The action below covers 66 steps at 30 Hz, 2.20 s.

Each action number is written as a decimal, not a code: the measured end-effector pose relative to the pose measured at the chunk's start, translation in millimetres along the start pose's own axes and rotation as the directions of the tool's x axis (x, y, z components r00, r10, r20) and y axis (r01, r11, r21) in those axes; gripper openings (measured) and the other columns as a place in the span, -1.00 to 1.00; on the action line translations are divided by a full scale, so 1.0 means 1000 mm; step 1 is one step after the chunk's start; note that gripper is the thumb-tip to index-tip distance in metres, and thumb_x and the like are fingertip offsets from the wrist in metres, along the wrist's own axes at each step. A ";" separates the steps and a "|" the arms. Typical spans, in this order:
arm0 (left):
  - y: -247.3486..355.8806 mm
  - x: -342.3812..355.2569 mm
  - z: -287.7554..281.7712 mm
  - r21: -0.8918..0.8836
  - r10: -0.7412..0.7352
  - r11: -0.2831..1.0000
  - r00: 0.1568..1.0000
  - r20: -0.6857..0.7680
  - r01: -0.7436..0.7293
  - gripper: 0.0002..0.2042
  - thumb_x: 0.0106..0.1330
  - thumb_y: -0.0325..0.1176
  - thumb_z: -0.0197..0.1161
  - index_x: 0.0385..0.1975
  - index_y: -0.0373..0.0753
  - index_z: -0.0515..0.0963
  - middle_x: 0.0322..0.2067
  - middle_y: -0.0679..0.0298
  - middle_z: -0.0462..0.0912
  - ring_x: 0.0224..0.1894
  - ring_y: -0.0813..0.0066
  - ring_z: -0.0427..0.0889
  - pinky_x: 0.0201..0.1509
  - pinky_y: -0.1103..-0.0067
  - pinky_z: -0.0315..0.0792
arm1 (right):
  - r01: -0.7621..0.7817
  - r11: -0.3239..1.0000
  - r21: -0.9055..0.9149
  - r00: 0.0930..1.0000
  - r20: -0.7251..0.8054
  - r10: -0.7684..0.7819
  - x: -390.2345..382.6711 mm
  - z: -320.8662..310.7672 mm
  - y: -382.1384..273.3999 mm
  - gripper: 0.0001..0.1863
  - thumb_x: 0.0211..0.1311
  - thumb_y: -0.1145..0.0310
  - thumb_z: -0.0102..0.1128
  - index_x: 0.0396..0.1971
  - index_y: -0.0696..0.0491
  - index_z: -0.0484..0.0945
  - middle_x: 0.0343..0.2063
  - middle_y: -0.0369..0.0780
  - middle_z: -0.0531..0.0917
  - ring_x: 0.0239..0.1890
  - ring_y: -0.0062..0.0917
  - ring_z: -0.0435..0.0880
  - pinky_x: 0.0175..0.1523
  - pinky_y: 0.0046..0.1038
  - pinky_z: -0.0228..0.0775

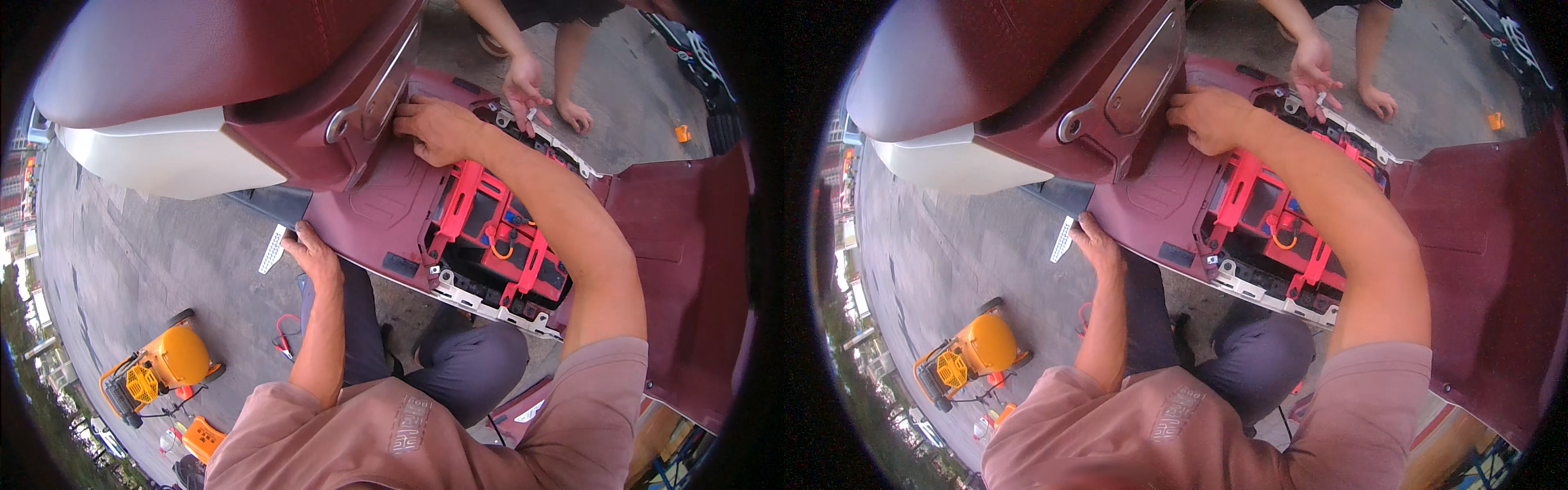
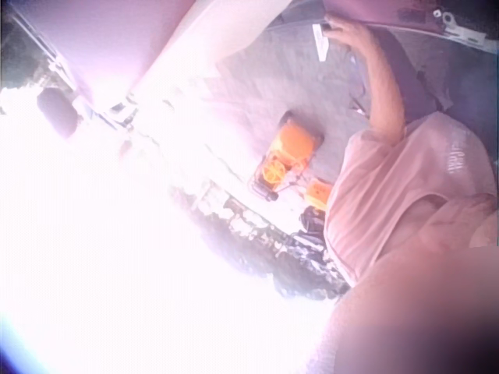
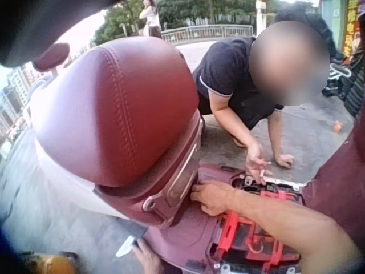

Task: The person uses a power drill to remove screws from the scooter's floorboard cover, then removes the cover to access the battery pack. They proceed to disconnect the battery terminals and manipulate the wiring within the battery compartment.

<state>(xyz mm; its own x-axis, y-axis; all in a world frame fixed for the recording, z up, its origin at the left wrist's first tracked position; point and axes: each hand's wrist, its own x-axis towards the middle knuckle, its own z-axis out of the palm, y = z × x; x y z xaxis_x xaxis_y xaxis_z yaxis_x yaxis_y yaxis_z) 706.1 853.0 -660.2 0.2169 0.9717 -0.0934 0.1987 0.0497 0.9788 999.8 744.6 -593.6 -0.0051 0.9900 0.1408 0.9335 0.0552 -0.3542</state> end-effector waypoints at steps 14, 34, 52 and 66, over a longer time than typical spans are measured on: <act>-0.001 0.002 -0.004 0.034 -0.162 0.986 0.987 -0.012 0.162 -0.53 0.51 -0.07 -0.06 0.12 -0.40 0.22 0.03 0.09 0.38 0.04 0.34 0.36 0.21 0.42 0.27 | -0.067 0.997 0.040 0.993 -0.095 0.071 -0.004 0.009 -0.029 -0.74 -0.13 0.30 0.22 -0.35 0.02 0.61 -0.27 -0.19 0.56 -0.14 -0.21 0.53 -0.06 -0.19 0.46; -0.018 0.005 -0.027 0.265 -0.146 0.953 0.989 -0.021 0.146 -0.31 0.50 -0.01 -0.08 0.36 -0.48 -0.04 0.30 -0.10 0.15 0.28 0.23 0.24 0.39 0.39 0.10 | 0.199 0.954 -0.226 0.963 -0.137 -0.233 -0.021 0.025 -0.033 -0.73 -0.03 0.25 0.09 -0.42 0.14 0.60 -0.25 -0.14 0.62 -0.17 -0.26 0.64 -0.20 -0.36 0.56; -0.028 0.011 -0.040 0.537 0.060 0.836 0.991 0.116 -0.113 -0.50 0.49 -0.04 -0.16 0.14 -0.40 0.26 0.06 0.00 0.30 0.11 0.21 0.34 0.26 0.32 0.25 | 0.001 0.985 0.171 0.999 -0.053 0.008 -0.006 0.026 -0.038 -0.74 -0.02 0.28 0.11 -0.53 0.19 0.64 -0.39 -0.12 0.62 -0.30 -0.29 0.63 -0.28 -0.35 0.46; 0.023 0.007 0.004 -0.327 -0.489 0.809 0.868 0.088 0.489 -0.37 0.44 0.10 -0.12 0.31 -0.31 0.21 0.26 0.11 0.29 0.27 0.18 0.34 0.34 0.31 0.26 | -0.481 0.779 0.402 0.730 -0.308 0.610 -0.092 -0.026 -0.033 -0.87 -0.04 0.38 0.27 -0.44 0.06 0.64 -0.45 -0.18 0.65 -0.31 -0.36 0.64 -0.03 -0.31 0.45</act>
<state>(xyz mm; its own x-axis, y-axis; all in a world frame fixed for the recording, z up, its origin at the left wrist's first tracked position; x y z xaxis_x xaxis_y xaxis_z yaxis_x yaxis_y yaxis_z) 716.0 859.5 -639.3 0.1751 0.7985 -0.5759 -0.0458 0.5910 0.8054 978.7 647.9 -570.3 0.6764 0.7163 0.1714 0.5853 -0.3815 -0.7155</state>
